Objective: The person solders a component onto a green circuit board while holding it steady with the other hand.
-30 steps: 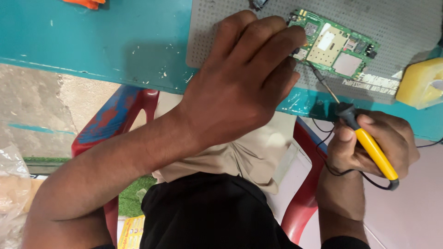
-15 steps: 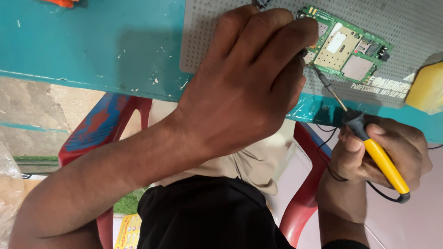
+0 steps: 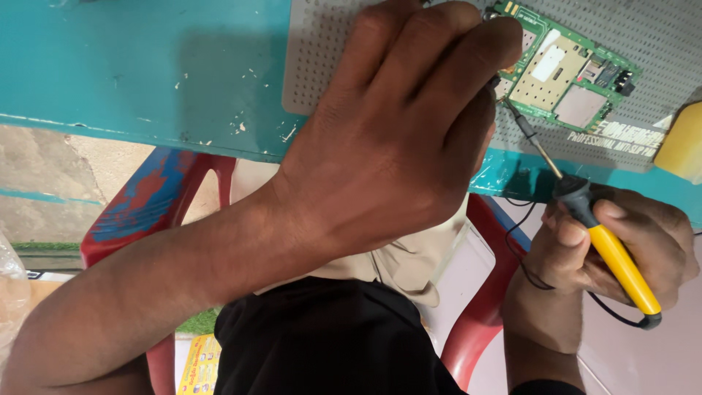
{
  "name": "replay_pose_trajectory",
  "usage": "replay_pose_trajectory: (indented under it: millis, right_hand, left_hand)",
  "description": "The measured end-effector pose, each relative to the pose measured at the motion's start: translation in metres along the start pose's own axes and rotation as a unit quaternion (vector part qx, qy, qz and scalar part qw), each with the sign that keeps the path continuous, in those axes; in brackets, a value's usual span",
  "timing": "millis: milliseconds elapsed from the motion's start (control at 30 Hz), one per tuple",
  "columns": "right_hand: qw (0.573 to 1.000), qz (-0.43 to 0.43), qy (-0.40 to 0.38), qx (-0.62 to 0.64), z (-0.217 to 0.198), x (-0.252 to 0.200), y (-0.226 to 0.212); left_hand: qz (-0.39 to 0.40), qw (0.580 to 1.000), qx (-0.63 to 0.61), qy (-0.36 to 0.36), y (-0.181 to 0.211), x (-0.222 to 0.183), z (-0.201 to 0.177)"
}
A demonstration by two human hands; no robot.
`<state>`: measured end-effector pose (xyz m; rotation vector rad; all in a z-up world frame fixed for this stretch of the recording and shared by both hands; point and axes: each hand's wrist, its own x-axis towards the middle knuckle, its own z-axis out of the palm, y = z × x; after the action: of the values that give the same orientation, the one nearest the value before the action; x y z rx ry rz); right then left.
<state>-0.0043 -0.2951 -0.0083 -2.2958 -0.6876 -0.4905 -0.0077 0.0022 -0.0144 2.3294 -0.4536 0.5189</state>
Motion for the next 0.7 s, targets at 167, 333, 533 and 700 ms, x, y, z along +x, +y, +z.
replay_pose_trajectory:
  millis: [167,333,533,700]
  right_hand:
    - [1.000,-0.002,0.000,0.001,-0.0010,0.0004,0.0000]
    - [1.000,-0.003,-0.001,0.002,-0.0002,0.0013,0.0005]
    - [1.000,-0.002,-0.002,0.002,-0.0014,-0.0008,-0.0003]
    - [1.000,-0.004,-0.008,0.004,-0.0018,0.0000,-0.0001]
  left_hand:
    - [0.002,1.000,0.000,-0.001,0.0000,-0.0006,-0.0011]
    - [0.003,1.000,0.002,0.002,-0.0002,-0.0002,0.0002]
    - [0.006,1.000,0.006,-0.001,-0.0011,-0.0009,0.0000]
    - [0.002,1.000,-0.007,0.002,0.0001,0.0021,0.0003]
